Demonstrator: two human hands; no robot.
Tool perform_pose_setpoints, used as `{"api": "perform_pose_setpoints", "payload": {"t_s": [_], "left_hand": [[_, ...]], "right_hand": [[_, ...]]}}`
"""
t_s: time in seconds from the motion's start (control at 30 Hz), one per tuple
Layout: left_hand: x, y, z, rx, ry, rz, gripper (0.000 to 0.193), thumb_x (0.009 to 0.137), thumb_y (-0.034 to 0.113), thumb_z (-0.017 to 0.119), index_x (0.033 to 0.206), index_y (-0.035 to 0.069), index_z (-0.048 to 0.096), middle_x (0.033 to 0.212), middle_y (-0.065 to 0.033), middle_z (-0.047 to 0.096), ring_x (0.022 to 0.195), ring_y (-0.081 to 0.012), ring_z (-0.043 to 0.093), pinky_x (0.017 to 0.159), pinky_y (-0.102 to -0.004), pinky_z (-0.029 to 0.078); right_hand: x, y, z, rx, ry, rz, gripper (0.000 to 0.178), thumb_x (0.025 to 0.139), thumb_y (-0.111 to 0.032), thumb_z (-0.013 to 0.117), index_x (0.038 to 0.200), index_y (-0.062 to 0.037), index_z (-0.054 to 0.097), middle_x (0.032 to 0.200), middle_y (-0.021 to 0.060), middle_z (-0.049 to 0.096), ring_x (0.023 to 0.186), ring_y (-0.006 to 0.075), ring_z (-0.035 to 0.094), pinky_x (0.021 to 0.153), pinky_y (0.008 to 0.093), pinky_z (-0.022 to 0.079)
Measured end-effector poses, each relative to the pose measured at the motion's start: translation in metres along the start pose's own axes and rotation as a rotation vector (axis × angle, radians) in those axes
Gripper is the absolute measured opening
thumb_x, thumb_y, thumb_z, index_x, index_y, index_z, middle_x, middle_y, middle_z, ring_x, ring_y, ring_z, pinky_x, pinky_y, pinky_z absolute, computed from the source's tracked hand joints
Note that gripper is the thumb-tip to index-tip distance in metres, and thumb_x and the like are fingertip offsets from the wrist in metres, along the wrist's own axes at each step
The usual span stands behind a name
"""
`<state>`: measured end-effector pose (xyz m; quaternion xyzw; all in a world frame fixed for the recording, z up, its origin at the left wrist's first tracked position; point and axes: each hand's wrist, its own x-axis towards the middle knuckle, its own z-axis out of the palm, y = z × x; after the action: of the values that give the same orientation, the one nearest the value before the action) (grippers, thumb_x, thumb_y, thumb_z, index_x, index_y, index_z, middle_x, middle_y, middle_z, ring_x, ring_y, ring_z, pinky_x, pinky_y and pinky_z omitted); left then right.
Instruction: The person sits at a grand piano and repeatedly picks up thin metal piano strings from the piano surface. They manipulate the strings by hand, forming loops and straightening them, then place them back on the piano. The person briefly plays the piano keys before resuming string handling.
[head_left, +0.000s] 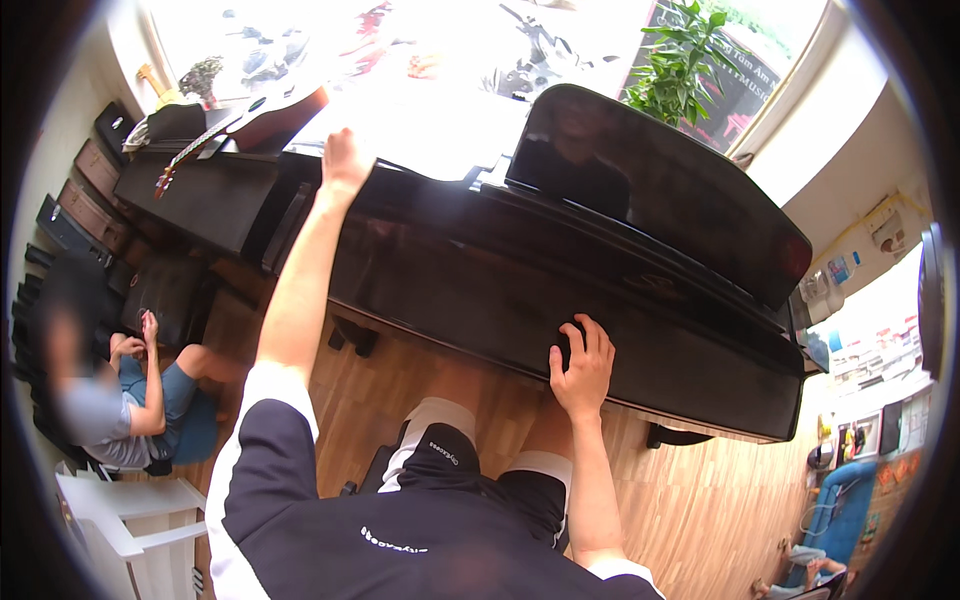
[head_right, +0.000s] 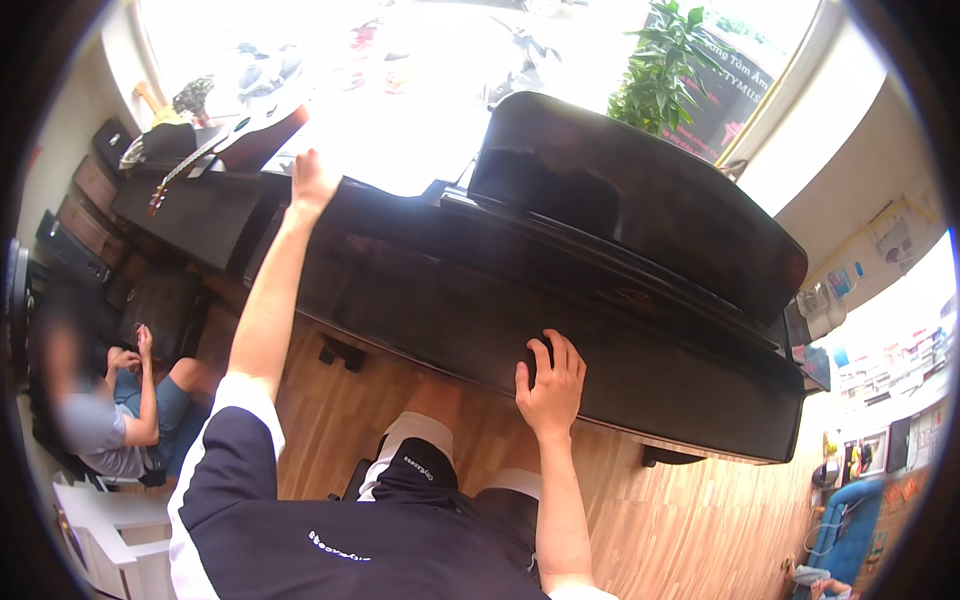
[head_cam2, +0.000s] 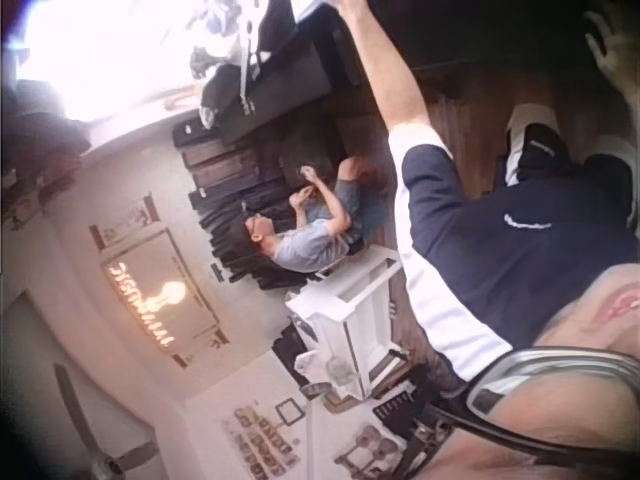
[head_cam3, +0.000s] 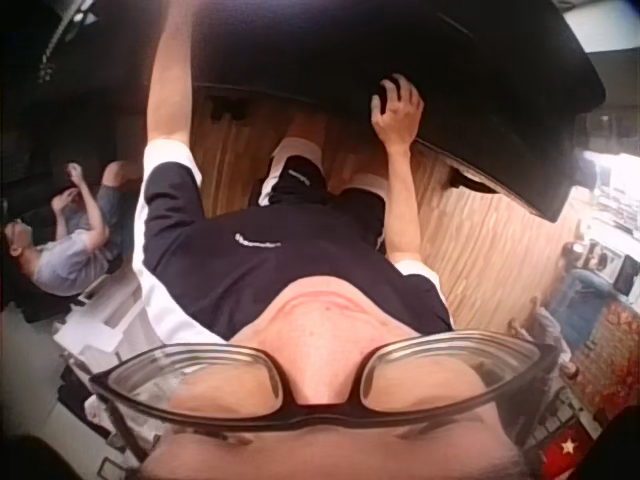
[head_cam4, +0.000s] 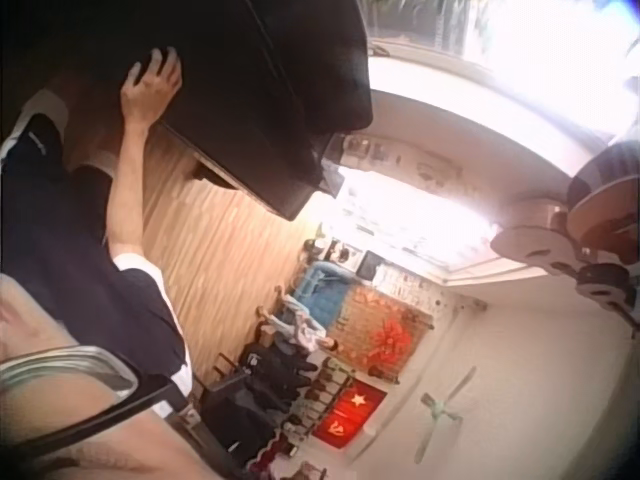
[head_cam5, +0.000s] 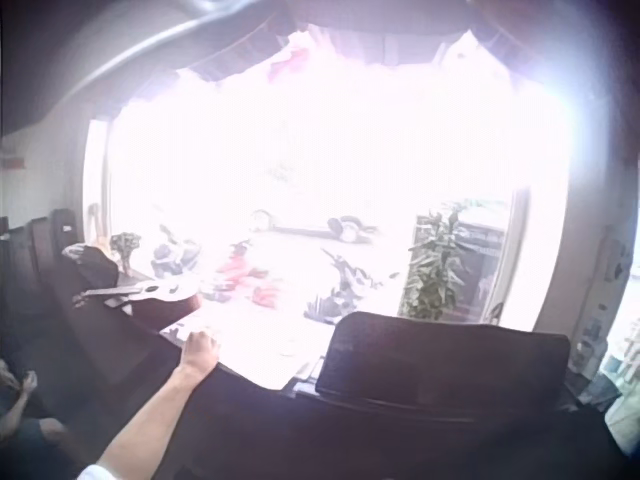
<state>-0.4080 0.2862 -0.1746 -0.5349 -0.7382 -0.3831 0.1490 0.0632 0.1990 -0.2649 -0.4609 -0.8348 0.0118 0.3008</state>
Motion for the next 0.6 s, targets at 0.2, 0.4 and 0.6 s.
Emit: {"api": "perform_pose_setpoints", "payload": {"t_s": [0.2,0.4,0.6], "left_hand": [[0.030,-0.020,0.011,-0.074,-0.055,-0.069,0.014,0.084,0.009,0.069,0.093,-0.002,0.068,0.084,-0.0163,0.072,0.079,-0.0333,0.071,0.077,-0.0398,0.055],[0.020,-0.029,0.024,0.029,-0.002,0.043,0.019,0.087,0.014,0.059,0.087,-0.003,0.067,0.083,-0.0264,0.069,0.082,-0.0429,0.070,0.075,-0.0490,0.056],[0.015,-0.021,0.024,0.010,0.113,-0.014,0.012,0.080,0.004,0.060,0.082,-0.007,0.066,0.077,-0.0287,0.067,0.078,-0.0465,0.069,0.071,-0.0506,0.055]], "right_hand": [[0.002,-0.002,0.004,-0.032,0.008,0.033,0.029,0.082,-0.019,0.067,0.110,-0.0120,0.063,0.131,0.0081,0.057,0.123,0.0307,0.051,0.103,0.0450,0.040],[0.002,-0.005,0.002,-0.068,0.019,0.049,0.029,0.080,-0.018,0.067,0.108,-0.0117,0.063,0.130,0.0080,0.057,0.123,0.0304,0.051,0.102,0.0453,0.040],[0.001,-0.008,0.004,-0.110,0.010,0.039,0.030,0.081,-0.017,0.065,0.110,-0.0114,0.061,0.131,0.0092,0.055,0.123,0.0319,0.050,0.102,0.0461,0.039]]}}
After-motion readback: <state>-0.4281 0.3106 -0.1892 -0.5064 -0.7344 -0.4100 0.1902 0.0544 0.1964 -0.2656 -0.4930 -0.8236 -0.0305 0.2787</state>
